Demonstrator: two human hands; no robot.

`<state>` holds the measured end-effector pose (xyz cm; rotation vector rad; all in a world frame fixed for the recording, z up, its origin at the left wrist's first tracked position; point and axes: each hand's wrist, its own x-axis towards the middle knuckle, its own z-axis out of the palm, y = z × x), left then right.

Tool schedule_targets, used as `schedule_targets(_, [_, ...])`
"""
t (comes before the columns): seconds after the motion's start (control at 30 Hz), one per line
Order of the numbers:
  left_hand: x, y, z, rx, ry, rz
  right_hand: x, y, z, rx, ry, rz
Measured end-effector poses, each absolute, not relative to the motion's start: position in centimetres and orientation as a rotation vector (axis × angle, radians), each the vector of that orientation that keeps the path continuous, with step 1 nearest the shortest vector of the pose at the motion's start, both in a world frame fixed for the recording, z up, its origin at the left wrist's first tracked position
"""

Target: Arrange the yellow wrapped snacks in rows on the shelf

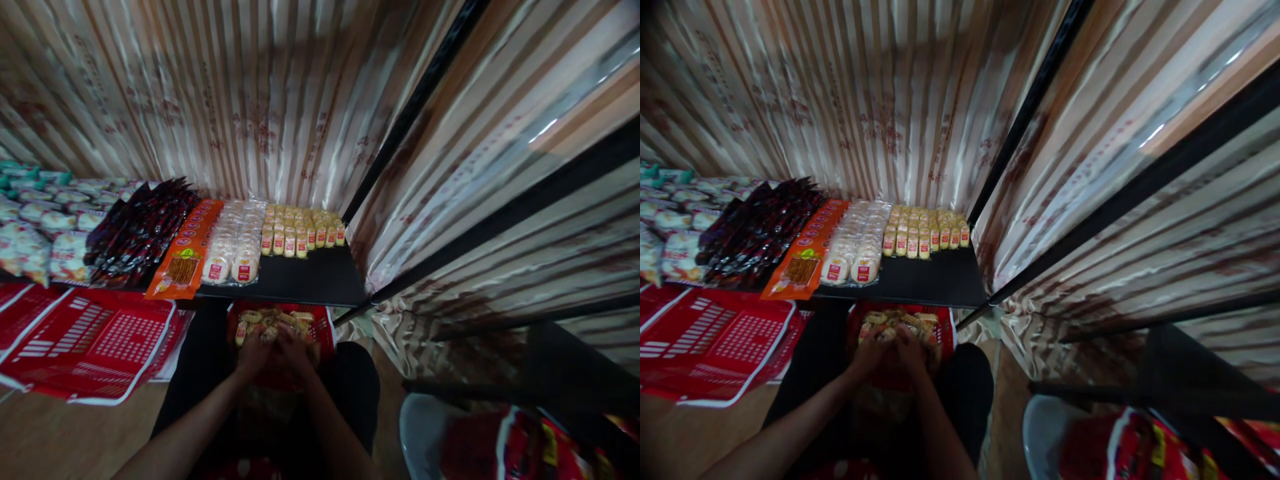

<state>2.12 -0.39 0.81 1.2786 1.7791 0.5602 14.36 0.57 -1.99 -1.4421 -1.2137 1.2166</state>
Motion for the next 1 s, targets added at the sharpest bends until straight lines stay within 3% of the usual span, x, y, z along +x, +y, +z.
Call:
schedule_targets(0.4, [2.7,-0.6,5.3,1.465,1.412,0.815,18.4,0.9,4.7,-1.335,-1.041,1.494])
schedule_targets(0.57, [3.1,-0.6,6.4,1.162,1.212,0.919,18.7,1.3,6.6,-1.27,-0.957,1.491])
schedule_targets(0.73, [3.7,0.4,7.4,0.762,1.164,0.922,19.2,1.5,7.4,-1.35,-0.99,1.473])
schedule_targets(1.0, [4.8,1.4,8.7,0.684,1.033,0.944,20.4,2.3,7.1,-1.429,-0.935,1.392])
